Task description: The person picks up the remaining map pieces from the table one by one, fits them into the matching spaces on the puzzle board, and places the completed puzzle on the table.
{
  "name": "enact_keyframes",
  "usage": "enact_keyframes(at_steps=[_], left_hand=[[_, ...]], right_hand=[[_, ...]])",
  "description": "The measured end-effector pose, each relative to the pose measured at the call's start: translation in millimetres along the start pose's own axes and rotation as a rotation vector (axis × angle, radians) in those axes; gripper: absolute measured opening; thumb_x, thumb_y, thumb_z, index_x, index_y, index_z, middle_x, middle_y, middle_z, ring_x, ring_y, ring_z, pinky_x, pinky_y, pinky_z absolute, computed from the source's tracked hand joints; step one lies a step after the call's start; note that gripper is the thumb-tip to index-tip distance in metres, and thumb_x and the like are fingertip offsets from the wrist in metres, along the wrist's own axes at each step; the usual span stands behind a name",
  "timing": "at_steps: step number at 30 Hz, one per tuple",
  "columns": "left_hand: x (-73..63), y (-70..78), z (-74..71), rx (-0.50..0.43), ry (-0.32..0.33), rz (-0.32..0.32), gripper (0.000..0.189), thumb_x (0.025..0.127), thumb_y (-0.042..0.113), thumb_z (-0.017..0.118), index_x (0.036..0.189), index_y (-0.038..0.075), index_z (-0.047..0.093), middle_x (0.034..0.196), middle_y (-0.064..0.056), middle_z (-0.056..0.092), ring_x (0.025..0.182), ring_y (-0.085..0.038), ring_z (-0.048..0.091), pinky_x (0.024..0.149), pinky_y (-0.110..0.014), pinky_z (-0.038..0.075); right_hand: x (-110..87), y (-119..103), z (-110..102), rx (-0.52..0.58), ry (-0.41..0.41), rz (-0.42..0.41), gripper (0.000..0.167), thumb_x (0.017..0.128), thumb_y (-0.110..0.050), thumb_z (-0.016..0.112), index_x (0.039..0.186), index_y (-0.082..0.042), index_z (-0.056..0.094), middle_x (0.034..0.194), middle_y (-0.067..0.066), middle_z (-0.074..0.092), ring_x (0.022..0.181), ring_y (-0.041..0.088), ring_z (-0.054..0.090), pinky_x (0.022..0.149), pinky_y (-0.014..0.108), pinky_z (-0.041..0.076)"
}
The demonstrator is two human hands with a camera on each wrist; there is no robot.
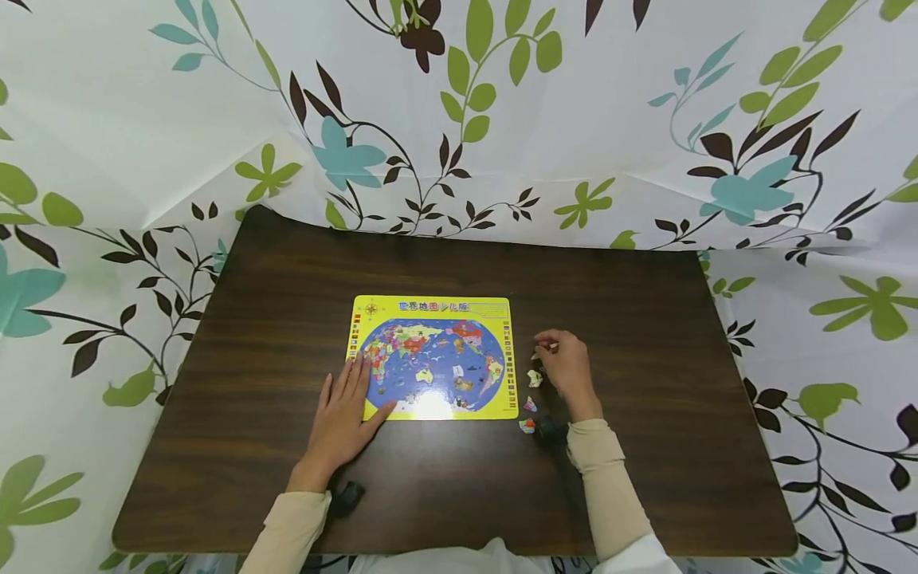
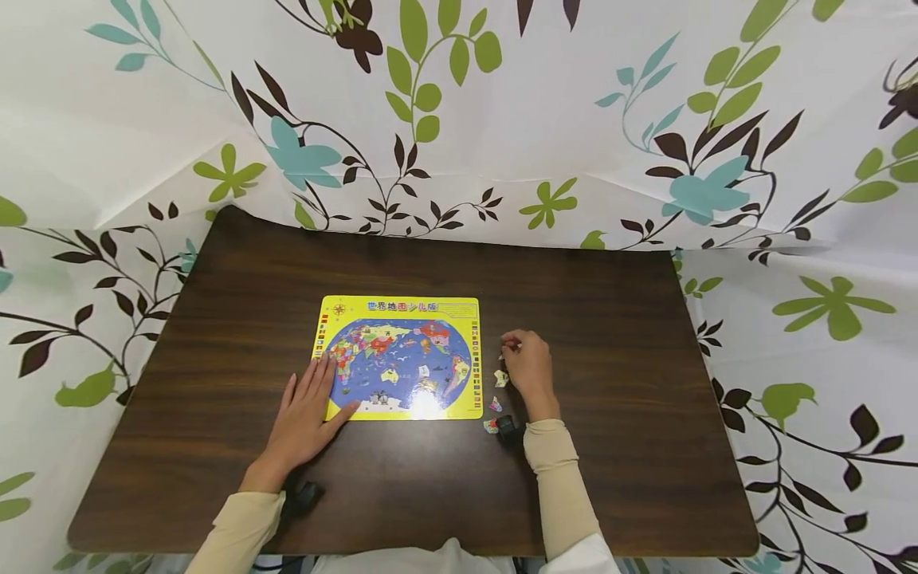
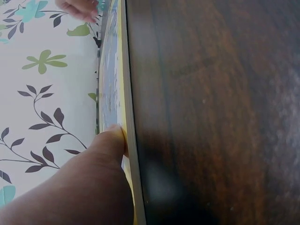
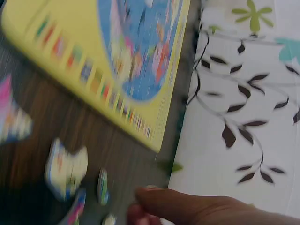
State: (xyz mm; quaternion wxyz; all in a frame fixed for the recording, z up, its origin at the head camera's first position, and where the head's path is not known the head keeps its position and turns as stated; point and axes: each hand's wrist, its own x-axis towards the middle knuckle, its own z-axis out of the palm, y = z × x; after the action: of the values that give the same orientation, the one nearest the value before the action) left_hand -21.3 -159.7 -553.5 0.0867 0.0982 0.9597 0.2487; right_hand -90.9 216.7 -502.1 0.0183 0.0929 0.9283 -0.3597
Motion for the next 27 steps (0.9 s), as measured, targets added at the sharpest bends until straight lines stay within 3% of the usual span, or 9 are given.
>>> enact_keyframes(at_steps=[4,9,16,22,27], left_hand=[[-0.9,-2.3,-2.3,0.005,-0.006,0.0,0.093,0.102,0.058,0.055,0.166,0.005,0.014,0.173,-0.015,0.01,0.16,-0.034,0.004,0.125,-0.059,-0.004],[0.1,-2.8,-2.1,0.011,-0.032,-0.01,0.094,0.102,0.062,0.051,0.166,0.006,0.011,0.173,-0.014,0.007,0.16,-0.032,0.002,0.125,-0.057,-0.007],[1.0,-2.7,0.9,0.008,-0.03,-0.014,0.095,0.101,0.063,0.05,0.166,0.006,0.011,0.173,-0.014,0.008,0.16,-0.033,0.002,0.125,-0.058,-0.006],[1.6,-2.5,2.4,0.001,0.021,0.017,0.093,0.101,0.061,0.052,0.166,0.005,0.015,0.173,-0.015,0.012,0.159,-0.034,0.006,0.125,-0.059,-0.003],[1.2,-1.6,1.6,0.008,-0.004,0.006,0.093,0.102,0.06,0.053,0.166,0.005,0.013,0.173,-0.015,0.01,0.16,-0.034,0.004,0.125,-0.06,-0.003]], right_hand=[[0.4,8.6,-7.0,-0.053,-0.048,0.064,0.021,0.092,-0.007,0.074,0.112,0.002,0.075,0.102,0.017,0.073,0.085,0.03,0.071,0.074,0.044,0.057],[-2.8,11.4,-5.9,-0.062,-0.079,0.095,0.03,0.09,-0.014,0.08,0.114,0.002,0.074,0.1,0.016,0.074,0.091,0.032,0.07,0.083,0.05,0.055],[-3.3,13.3,-1.1,-0.067,-0.027,0.108,0.028,0.091,-0.014,0.08,0.112,0.003,0.075,0.097,0.016,0.074,0.093,0.035,0.069,0.084,0.053,0.053],[-2.6,16.5,3.3,0.022,0.01,0.145,0.022,0.09,-0.008,0.079,0.107,0.005,0.073,0.1,0.019,0.072,0.091,0.034,0.07,0.081,0.046,0.056],[-4.4,15.3,5.7,0.1,0.032,0.138,0.017,0.09,-0.004,0.078,0.103,0.004,0.072,0.094,0.017,0.071,0.085,0.029,0.072,0.072,0.036,0.058]])
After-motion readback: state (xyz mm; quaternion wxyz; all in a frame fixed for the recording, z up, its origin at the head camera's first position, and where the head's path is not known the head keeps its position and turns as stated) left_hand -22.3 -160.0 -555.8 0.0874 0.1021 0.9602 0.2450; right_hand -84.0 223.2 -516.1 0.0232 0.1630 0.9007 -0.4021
